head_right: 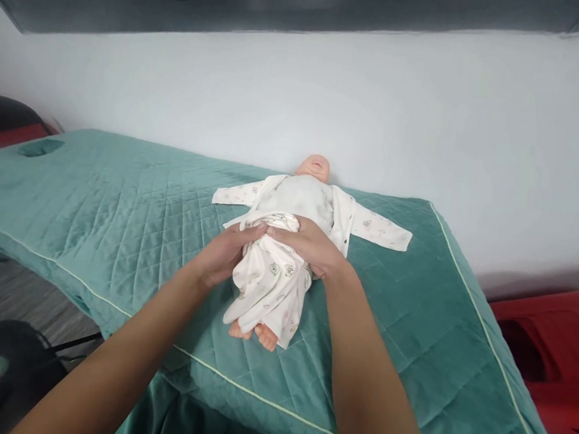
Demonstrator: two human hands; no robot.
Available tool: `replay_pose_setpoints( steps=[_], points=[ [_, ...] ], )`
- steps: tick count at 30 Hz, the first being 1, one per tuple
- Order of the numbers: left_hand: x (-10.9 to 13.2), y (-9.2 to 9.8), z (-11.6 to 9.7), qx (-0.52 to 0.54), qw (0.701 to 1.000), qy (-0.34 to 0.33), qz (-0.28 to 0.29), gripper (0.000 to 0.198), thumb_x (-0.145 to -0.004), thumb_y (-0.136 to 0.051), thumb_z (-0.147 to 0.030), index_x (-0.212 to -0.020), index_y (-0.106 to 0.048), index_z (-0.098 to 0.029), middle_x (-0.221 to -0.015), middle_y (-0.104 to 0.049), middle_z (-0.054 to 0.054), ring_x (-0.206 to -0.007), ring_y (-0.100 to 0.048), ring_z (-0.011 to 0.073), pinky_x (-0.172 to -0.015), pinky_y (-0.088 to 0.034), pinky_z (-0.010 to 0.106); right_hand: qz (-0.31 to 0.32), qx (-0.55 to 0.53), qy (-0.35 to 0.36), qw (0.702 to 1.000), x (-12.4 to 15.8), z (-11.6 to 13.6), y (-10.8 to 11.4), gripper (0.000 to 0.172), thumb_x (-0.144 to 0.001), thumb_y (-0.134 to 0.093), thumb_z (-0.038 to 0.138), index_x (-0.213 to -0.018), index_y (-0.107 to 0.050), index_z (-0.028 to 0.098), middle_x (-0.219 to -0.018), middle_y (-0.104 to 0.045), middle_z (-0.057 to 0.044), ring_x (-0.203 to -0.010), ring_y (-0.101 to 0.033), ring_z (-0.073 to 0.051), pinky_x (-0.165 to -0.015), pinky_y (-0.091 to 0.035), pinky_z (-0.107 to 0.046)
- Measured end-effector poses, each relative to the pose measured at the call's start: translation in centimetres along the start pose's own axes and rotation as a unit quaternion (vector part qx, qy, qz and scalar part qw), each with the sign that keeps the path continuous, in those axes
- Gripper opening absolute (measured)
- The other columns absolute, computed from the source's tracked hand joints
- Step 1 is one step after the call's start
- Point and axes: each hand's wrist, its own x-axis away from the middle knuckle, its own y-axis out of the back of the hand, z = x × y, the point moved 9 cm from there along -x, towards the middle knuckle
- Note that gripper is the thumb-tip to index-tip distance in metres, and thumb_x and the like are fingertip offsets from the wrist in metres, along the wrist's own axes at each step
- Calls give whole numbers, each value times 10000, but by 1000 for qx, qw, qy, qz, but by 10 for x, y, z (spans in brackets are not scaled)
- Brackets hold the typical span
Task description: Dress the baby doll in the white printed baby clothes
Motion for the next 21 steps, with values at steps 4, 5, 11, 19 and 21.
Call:
replay_pose_setpoints(
  steps=[4,5,11,19,21],
  points=[
    [-1,4,6,84,996,17,-16,404,-809,-710,-359,-1090,-669,-71,-872,-736,134,-772,-705,235,-730,-564,333,140,124,-44,981,10,0,-19,499,-691,-812,317,-1160,-694,195,-1082,-727,-53,-1060,-653,-261,-908,-512,-361],
    [0,4,8,99,995,31,-16,409,-819,-697,-359,-1100,-661,-64,-872,-735,138,-765,-707,236,-729,-567,338,142,145,-53,978,11,0,-19,497,-695,-811,333,-1158,-697,193,-1081,-728,-57,-1067,-650,-269,-903,-513,-364],
    [27,-7,8,142,989,44,-8,383,-820,-694,-300,-1118,-655,-61,-896,-737,130,-754,-706,215,-735,-551,303,88,149,-17,985,7,5,-18,409,-754,-741,348,-1128,-688,192,-1065,-716,-39,-1048,-644,-245,-892,-491,-339],
    [95,-18,23,179,976,25,-120,380,-828,-669,-268,-1169,-662,-100,-830,-718,74,-630,-629,146,-624,-477,253,97,324,-1,941,-2,-1,-24,179,-678,-711,308,-750,-620,172,-749,-616,25,-742,-563,-155,-640,-405,-247],
    [113,-26,28,206,967,22,-146,400,-847,-641,-258,-1227,-640,-135,-914,-723,73,-721,-655,167,-684,-496,267,116,341,10,933,-2,-3,-29,115,-674,-663,238,-761,-626,173,-779,-638,20,-753,-571,-151,-656,-408,-243]
  ],
)
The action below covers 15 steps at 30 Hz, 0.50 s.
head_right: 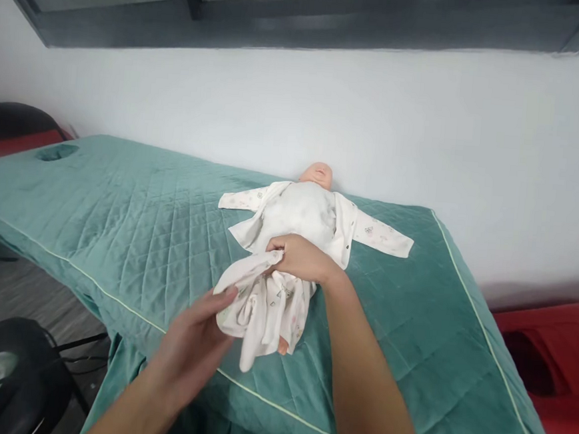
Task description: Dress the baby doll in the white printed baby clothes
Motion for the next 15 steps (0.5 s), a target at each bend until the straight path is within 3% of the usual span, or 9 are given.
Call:
replay_pose_setpoints(
  steps=[5,9,12,15],
  points=[
    [33,14,30,105,991,3,-77,485,-839,-615,-181,-1320,-583,-229,-1212,-670,64,-1089,-637,228,-926,-501,313,28,29,-3,999,-1,-1,-9,140,-644,-578,154,-764,-647,173,-787,-674,11,-739,-587,-149,-661,-418,-238],
    [42,31,58,145,984,20,-101,447,-803,-638,-162,-1243,-634,-240,-1277,-636,54,-1208,-574,230,-986,-484,309,38,37,-27,998,0,-3,-12,143,-636,-573,157,-752,-655,171,-787,-687,4,-736,-592,-155,-648,-415,-237],
    [42,47,65,123,986,10,-111,330,-800,-662,-205,-1129,-683,-213,-1245,-641,67,-1154,-592,221,-908,-511,286,46,48,-39,997,0,-2,-13,154,-622,-582,158,-757,-656,171,-806,-690,1,-749,-598,-161,-649,-413,-236],
    [39,68,59,40,991,4,-126,256,-783,-701,-259,-1027,-694,-180,-1075,-664,71,-885,-626,157,-677,-512,225,45,70,-49,995,-1,-2,-14,155,-603,-580,155,-741,-648,172,-800,-682,6,-752,-590,-162,-644,-401,-237]
  ],
)
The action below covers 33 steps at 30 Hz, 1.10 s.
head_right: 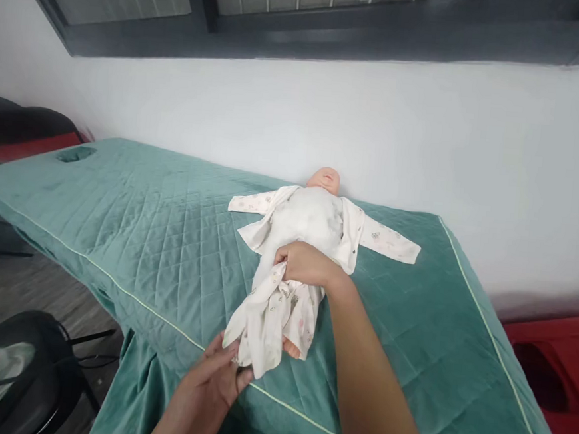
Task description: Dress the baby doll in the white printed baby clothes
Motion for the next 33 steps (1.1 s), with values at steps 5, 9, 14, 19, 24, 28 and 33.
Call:
replay_pose_setpoints(
  steps=[5,9,14,19,24,28,33],
  points=[
    [-16,22,-43,-202,976,-77,-36,286,-735,-743,-384,-852,-630,-149,-804,-578,14,-594,-472,88,-434,-381,191,-12,57,-25,998,-1,-4,0,105,-587,-559,154,-675,-612,178,-731,-646,30,-687,-537,-133,-585,-340,-234],
    [-26,25,-65,-339,932,-115,-57,294,-737,-705,-423,-791,-593,-156,-682,-522,-23,-502,-411,71,-415,-329,192,-13,92,-41,995,1,-5,1,90,-586,-559,158,-650,-618,180,-690,-631,32,-641,-504,-120,-550,-294,-244],
    [-29,18,-61,-372,925,-77,-24,334,-729,-700,-454,-813,-594,-149,-662,-492,-43,-442,-330,43,-406,-235,192,-9,90,-27,996,1,-1,1,83,-595,-570,162,-657,-624,178,-691,-631,20,-645,-508,-127,-564,-298,-246],
    [-23,-3,-45,-312,947,-34,67,334,-797,-677,-448,-865,-601,-131,-758,-502,-7,-558,-362,59,-446,-279,170,11,39,2,999,3,-4,0,67,-653,-583,238,-681,-607,182,-700,-604,25,-667,-501,-139,-584,-323,-249],
    [-36,-6,-55,-375,913,-137,79,269,-834,-642,-416,-914,-625,-160,-777,-566,8,-660,-493,127,-566,-418,217,41,-12,22,999,6,-7,1,76,-647,-590,218,-701,-614,172,-712,-581,31,-671,-485,-133,-595,-331,-243],
    [-59,-9,-86,-488,833,-260,21,188,-873,-571,-312,-980,-661,-186,-810,-634,8,-736,-541,153,-671,-417,239,41,-17,6,999,7,-5,1,176,-684,-688,343,-729,-660,175,-710,-597,24,-672,-498,-142,-576,-336,-244],
    [-91,-38,-118,-554,749,-362,32,167,-880,-514,-246,-965,-639,-175,-919,-670,38,-848,-587,183,-772,-440,278,61,-52,-21,997,10,-5,-1,362,-683,-747,485,-871,-709,178,-851,-689,-16,-766,-592,-196,-621,-410,-263]
  ],
)
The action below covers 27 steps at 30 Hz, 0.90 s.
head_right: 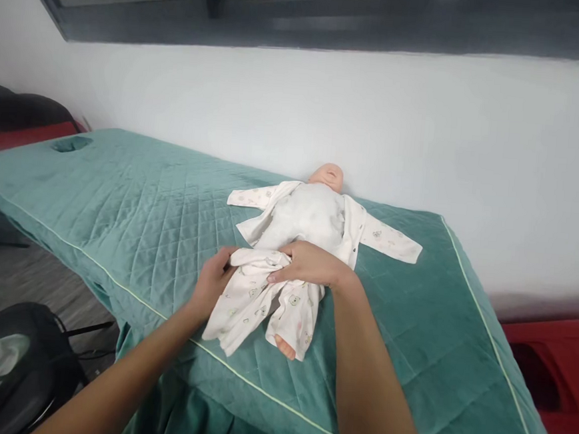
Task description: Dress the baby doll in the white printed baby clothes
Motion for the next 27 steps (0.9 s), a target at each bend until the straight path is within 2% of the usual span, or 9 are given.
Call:
replay_pose_setpoints(
  steps=[4,8,10,13,18,22,25,27],
  points=[
    [-30,-9,-7,-80,992,-101,11,174,-881,-469,-176,-980,-613,-176,-969,-659,60,-899,-583,198,-833,-453,318,-15,-5,22,1000,2,3,3,321,-718,-721,427,-919,-711,177,-916,-707,-25,-837,-616,-221,-694,-449,-279],
    [-46,-17,-20,-158,968,-195,6,196,-932,-421,-167,-1039,-585,-153,-1049,-633,93,-986,-551,209,-893,-444,336,-43,-27,0,999,2,-3,8,234,-749,-668,381,-869,-668,180,-811,-672,-14,-729,-598,-191,-627,-442,-271],
    [-51,-21,-28,-209,953,-220,5,220,-948,-398,-167,-1054,-587,-127,-1070,-628,104,-1012,-536,217,-916,-427,344,-58,-39,-23,997,2,-7,10,195,-764,-631,355,-849,-643,179,-755,-643,-5,-667,-581,-173,-593,-436,-267],
    [-60,-27,-34,-286,929,-236,2,271,-965,-370,-177,-1098,-593,-98,-1103,-629,105,-1050,-522,227,-949,-395,355,-97,-32,-34,994,1,-10,17,180,-777,-590,326,-862,-643,176,-762,-653,-12,-680,-595,-181,-627,-455,-279],
    [-72,-30,-25,-332,911,-241,-39,220,-920,-454,-148,-1057,-624,-126,-1052,-665,89,-993,-535,238,-888,-411,354,-155,-36,-40,986,1,-13,27,224,-804,-555,301,-963,-658,182,-1002,-714,-37,-908,-650,-233,-788,-474,-307],
    [-70,-31,-21,-341,906,-247,-52,206,-916,-477,-163,-1054,-627,-136,-1025,-667,94,-959,-536,244,-849,-414,354,-157,-58,-40,985,2,-13,26,250,-819,-565,312,-1011,-658,182,-1059,-713,-47,-987,-649,-255,-841,-474,-327],
    [-70,-29,-26,-347,903,-250,-47,229,-951,-429,-188,-1067,-612,-113,-1050,-655,106,-965,-531,237,-856,-406,352,-153,-75,-38,985,3,-13,25,236,-825,-574,323,-995,-658,182,-1058,-715,-49,-982,-651,-256,-846,-477,-336],
    [-74,-31,-33,-343,897,-277,-28,239,-958,-411,-184,-1065,-612,-113,-1052,-657,101,-965,-532,228,-863,-406,344,-153,-85,-36,984,4,-13,25,230,-824,-578,320,-991,-660,184,-1049,-717,-43,-963,-654,-246,-842,-478,-331]
  ],
)
